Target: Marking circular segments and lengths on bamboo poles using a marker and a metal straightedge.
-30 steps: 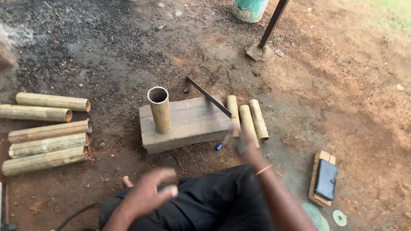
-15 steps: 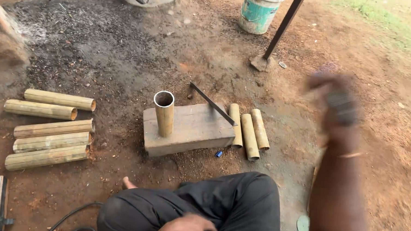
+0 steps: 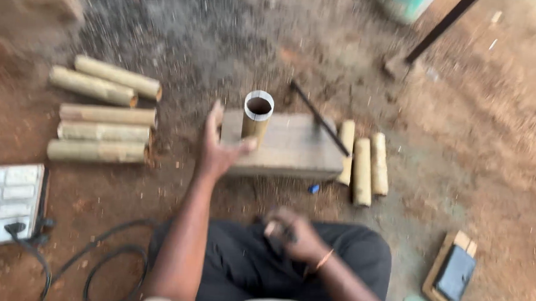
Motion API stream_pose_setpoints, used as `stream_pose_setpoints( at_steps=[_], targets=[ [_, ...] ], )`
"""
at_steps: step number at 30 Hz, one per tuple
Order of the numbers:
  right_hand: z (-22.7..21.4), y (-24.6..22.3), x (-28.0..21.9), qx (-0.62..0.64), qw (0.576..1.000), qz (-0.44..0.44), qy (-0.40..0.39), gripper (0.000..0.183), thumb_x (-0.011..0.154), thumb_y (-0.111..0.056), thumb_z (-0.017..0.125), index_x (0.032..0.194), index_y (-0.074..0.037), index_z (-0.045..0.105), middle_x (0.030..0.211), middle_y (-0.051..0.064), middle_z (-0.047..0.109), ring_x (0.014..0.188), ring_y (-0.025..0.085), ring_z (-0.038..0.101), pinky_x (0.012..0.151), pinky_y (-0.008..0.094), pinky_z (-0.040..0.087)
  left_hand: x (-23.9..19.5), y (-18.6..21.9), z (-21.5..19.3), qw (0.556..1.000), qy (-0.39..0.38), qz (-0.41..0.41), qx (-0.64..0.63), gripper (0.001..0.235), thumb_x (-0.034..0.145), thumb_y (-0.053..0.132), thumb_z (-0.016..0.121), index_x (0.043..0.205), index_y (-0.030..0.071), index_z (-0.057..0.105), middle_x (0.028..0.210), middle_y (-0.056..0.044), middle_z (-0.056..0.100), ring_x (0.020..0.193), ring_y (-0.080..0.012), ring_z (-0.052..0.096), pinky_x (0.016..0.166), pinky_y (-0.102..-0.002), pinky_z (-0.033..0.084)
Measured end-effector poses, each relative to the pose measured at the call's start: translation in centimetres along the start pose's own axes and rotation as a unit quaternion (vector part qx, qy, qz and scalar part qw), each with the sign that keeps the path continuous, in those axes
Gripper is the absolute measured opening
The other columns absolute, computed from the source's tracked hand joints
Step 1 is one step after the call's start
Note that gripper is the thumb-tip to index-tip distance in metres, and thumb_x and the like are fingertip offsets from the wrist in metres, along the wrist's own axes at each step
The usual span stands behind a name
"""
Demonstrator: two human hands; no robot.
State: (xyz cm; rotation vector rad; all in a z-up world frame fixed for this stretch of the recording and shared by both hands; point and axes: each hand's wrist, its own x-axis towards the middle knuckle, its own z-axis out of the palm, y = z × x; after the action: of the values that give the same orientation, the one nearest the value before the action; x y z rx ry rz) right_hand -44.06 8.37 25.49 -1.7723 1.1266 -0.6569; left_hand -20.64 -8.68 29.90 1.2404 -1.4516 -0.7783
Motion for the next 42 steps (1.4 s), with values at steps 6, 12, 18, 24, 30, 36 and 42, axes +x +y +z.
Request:
stream_pose_setpoints(
  at_steps=[6, 12, 18, 24, 30, 36, 42],
  targets=[
    [-5.1, 5.5, -0.6, 0.093, 0.982, 0.054, 0.156, 0.025, 0.098, -0.017, 0.066, 0.120, -0.005, 0.066, 0.113, 0.009, 0.076, 0.102, 0.019, 0.073, 0.089, 0.032, 0.058, 3.1, -0.6, 3.9, 0.998, -0.060, -0.011, 0.013, 0.137, 0.060, 0.038, 0.100, 0.163, 0.012, 0.013, 0.162, -0.027, 0.031, 0.147, -0.0367, 0.040, 0.118, -0.050, 0.041],
    [-3.8, 9.1, -2.8, 0.219, 0.932, 0.145, 0.251, 0.030, 0.100, -0.018, 0.061, 0.125, -0.001, 0.062, 0.112, 0.011, 0.075, 0.101, 0.019, 0.074, 0.090, 0.033, 0.060, 3.1, -6.4, 5.9, 0.991, -0.023, 0.134, 0.000, 0.132, 0.065, 0.032, 0.104, 0.162, 0.014, 0.016, 0.159, -0.026, 0.039, 0.148, -0.0365, 0.043, 0.123, -0.050, 0.041],
    [-2.9, 6.8, 1.4, 0.111, 0.962, 0.112, 0.222, 0.033, 0.101, -0.024, 0.063, 0.126, -0.002, 0.064, 0.113, 0.012, 0.076, 0.103, 0.020, 0.071, 0.091, 0.035, 0.058, 4.0, -6.0, 6.0, 0.993, -0.060, 0.092, -0.053, 0.082, 0.080, 0.034, 0.094, 0.144, 0.012, 0.049, 0.133, -0.014, 0.071, 0.124, -0.0278, 0.072, 0.106, -0.041, 0.060],
    [-4.2, -6.5, 7.0, 0.289, 0.938, -0.005, 0.191, 0.040, 0.105, -0.031, 0.058, 0.130, 0.000, 0.057, 0.118, 0.021, 0.073, 0.107, 0.029, 0.075, 0.095, 0.044, 0.063, 3.2, -5.6, 5.4, 0.987, -0.077, 0.004, -0.141, 0.070, 0.080, 0.044, 0.085, 0.132, 0.011, 0.051, 0.116, -0.010, 0.070, 0.101, -0.0202, 0.074, 0.088, -0.036, 0.067],
    [-4.6, -25.7, 7.8, 0.544, 0.815, -0.179, 0.087, 0.035, 0.112, -0.030, 0.055, 0.132, -0.002, 0.053, 0.123, 0.027, 0.068, 0.114, 0.034, 0.068, 0.110, 0.050, 0.053, 2.9, -5.7, 4.7, 0.984, -0.049, 0.004, -0.174, 0.062, 0.082, 0.040, 0.088, 0.124, 0.006, 0.056, 0.107, -0.008, 0.071, 0.096, -0.0186, 0.072, 0.088, -0.036, 0.062],
    [-3.8, -25.7, 9.5, 0.527, 0.796, -0.266, 0.136, 0.040, 0.108, -0.043, 0.054, 0.127, -0.009, 0.060, 0.107, 0.021, 0.067, 0.100, 0.030, 0.068, 0.099, 0.048, 0.054, 3.3, -5.5, 4.7, 0.986, -0.008, -0.001, -0.167, 0.061, 0.080, 0.033, 0.090, 0.121, 0.005, 0.057, 0.107, -0.006, 0.070, 0.096, -0.0172, 0.071, 0.088, -0.036, 0.060],
    [-6.4, -20.9, 11.8, 0.411, 0.836, -0.320, 0.174, 0.050, 0.103, -0.059, 0.053, 0.129, -0.017, 0.063, 0.089, 0.014, 0.064, 0.077, 0.024, 0.067, 0.075, 0.044, 0.059, 3.1, -5.6, 4.6, 0.969, 0.009, -0.033, -0.245, 0.063, 0.080, 0.036, 0.088, 0.125, 0.005, 0.058, 0.108, -0.008, 0.069, 0.093, -0.0166, 0.069, 0.084, -0.035, 0.061]
  ],
)
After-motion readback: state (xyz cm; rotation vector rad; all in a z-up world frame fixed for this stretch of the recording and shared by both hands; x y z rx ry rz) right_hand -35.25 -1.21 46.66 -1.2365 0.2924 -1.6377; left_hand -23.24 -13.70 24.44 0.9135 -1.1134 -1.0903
